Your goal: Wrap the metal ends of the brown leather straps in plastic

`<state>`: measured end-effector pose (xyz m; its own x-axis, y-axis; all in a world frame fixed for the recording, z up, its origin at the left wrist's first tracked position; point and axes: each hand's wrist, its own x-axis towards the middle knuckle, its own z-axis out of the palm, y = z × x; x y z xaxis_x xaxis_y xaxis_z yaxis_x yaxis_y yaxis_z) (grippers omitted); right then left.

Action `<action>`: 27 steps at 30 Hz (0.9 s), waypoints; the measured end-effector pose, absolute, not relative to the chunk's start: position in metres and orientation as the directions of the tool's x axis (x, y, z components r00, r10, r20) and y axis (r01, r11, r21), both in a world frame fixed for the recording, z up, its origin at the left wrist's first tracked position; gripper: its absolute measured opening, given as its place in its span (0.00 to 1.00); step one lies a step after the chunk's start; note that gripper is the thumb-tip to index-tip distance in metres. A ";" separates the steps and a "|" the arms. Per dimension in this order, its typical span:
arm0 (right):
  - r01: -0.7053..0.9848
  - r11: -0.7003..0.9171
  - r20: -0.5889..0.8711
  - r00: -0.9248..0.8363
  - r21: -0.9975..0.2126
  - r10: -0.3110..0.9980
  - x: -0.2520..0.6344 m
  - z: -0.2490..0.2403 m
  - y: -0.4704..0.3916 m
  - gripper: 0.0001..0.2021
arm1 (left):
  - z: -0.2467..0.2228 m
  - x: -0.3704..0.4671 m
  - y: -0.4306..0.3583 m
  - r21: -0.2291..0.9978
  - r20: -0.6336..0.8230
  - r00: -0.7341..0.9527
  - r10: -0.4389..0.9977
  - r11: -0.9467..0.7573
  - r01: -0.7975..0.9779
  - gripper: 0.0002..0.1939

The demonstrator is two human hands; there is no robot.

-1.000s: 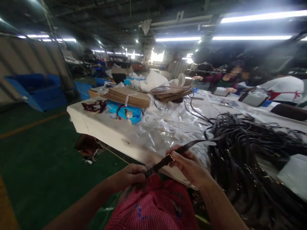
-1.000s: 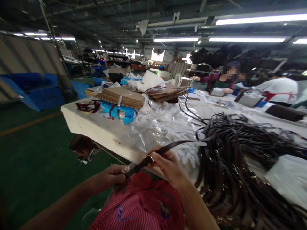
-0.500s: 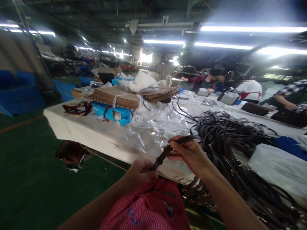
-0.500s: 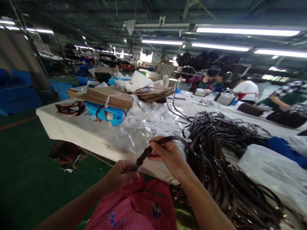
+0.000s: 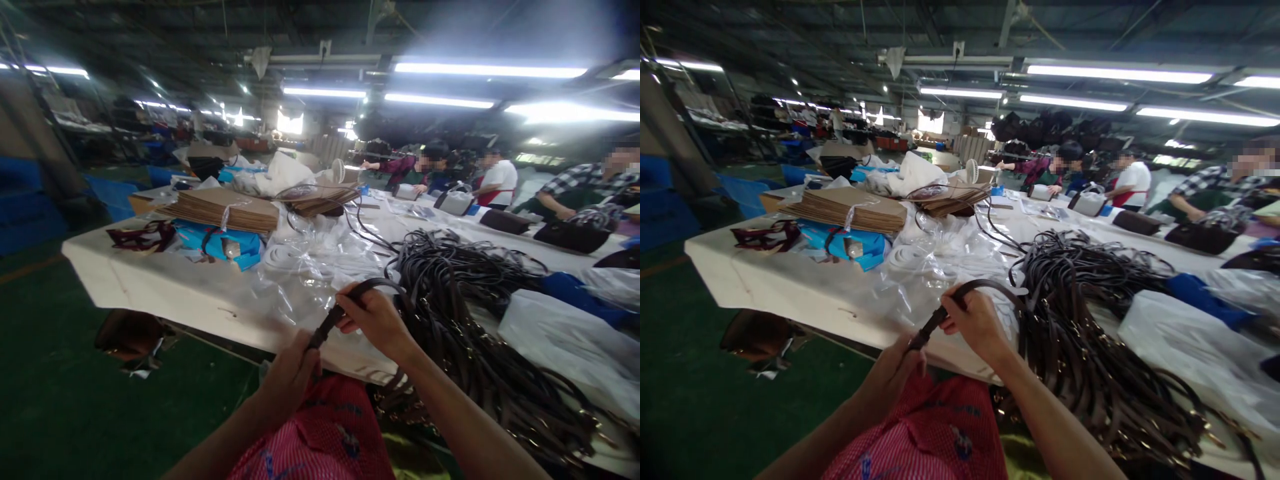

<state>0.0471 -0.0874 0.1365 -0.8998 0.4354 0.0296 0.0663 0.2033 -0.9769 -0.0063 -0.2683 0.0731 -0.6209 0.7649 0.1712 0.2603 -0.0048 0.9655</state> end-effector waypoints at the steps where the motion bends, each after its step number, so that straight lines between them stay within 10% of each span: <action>1: 0.043 0.176 0.029 -0.921 -0.984 0.388 0.047 0.134 -0.088 0.16 | 0.072 -0.007 -0.267 0.986 0.125 -0.610 0.783 -0.030 0.163 0.15; 8: -0.333 0.587 0.471 -0.877 -0.738 0.094 0.064 0.134 -0.090 0.07 | 0.066 -0.012 -0.257 0.875 -0.072 -0.435 0.897 -0.152 -0.459 0.27; 12: -0.375 0.713 0.548 -0.837 -0.593 0.016 0.070 0.136 -0.094 0.07 | 0.071 -0.011 -0.253 0.878 -0.096 -0.462 0.881 -0.143 -0.456 0.29; 17: -0.101 0.435 0.264 -0.905 -0.895 0.332 0.069 0.129 -0.097 0.09 | 0.069 -0.010 -0.250 0.858 0.022 -0.555 0.832 -0.301 -0.417 0.27; 27: -0.212 0.646 0.411 -0.895 -0.733 0.172 0.076 0.138 -0.095 0.06 | 0.076 -0.011 -0.251 0.895 0.055 -0.669 0.741 -0.334 -0.296 0.18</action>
